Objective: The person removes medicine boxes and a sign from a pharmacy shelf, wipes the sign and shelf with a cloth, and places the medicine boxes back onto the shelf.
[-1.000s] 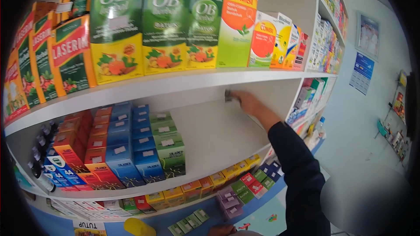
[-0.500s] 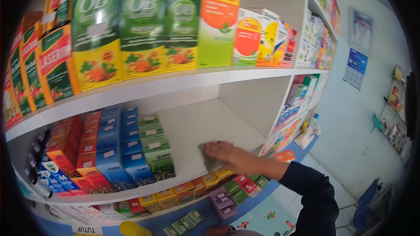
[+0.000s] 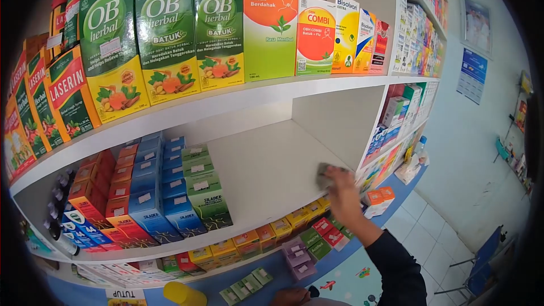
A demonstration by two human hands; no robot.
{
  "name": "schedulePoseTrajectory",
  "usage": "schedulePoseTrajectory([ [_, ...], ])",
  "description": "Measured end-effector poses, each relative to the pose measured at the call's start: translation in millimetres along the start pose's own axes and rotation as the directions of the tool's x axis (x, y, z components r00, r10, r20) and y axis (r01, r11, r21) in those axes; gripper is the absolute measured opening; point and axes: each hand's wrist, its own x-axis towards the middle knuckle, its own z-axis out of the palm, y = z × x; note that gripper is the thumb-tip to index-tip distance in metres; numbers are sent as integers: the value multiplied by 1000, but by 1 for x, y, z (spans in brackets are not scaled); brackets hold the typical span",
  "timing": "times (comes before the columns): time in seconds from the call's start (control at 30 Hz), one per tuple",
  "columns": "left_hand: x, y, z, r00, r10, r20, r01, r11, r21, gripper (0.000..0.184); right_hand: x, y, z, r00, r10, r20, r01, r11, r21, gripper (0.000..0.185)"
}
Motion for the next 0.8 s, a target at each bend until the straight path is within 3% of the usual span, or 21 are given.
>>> schedulePoseTrajectory([
  [0.13,1,-2,0,999,-9,48,11,999,-39,17,-21,-76,32,951,-281,131,268,957,113,58],
  [0.17,1,-3,0,998,-10,61,13,999,-51,17,-24,-93,34,952,-276,130,262,958,120,58],
  [0.23,2,-5,0,997,-10,82,16,997,-76,18,-28,-117,30,903,-387,188,301,881,365,60],
  [0.37,3,-3,0,1000,29,2,-29,1000,-10,16,-16,-104,22,864,-476,161,348,798,491,55],
  [0.43,3,-3,0,996,65,-60,-63,998,28,15,4,-86,7,827,-429,363,23,672,740,39],
  [0.5,4,-3,1,990,87,-112,-81,995,64,14,38,-80,-4,906,-245,345,-73,712,699,27],
  [0.53,4,-2,1,986,98,-137,-87,993,84,13,63,-72,-2,952,-204,228,-2,741,671,20],
  [0.6,2,-5,0,989,79,-123,-70,995,77,13,121,-53,5,982,-190,-23,184,909,374,24],
  [0.67,5,-8,-2,992,59,-109,-53,997,59,13,173,-43,3,985,-155,-75,167,968,187,29],
  [0.7,7,-10,-4,993,50,-106,-45,998,51,13,188,-31,16,984,-159,-79,171,966,195,29],
  [0.77,13,-17,-8,994,34,-107,-30,999,36,13,215,3,59,926,-352,-136,336,933,-128,32],
  [0.8,16,-21,-10,994,27,-108,-24,999,29,13,218,18,77,967,-222,124,236,965,-112,33],
])
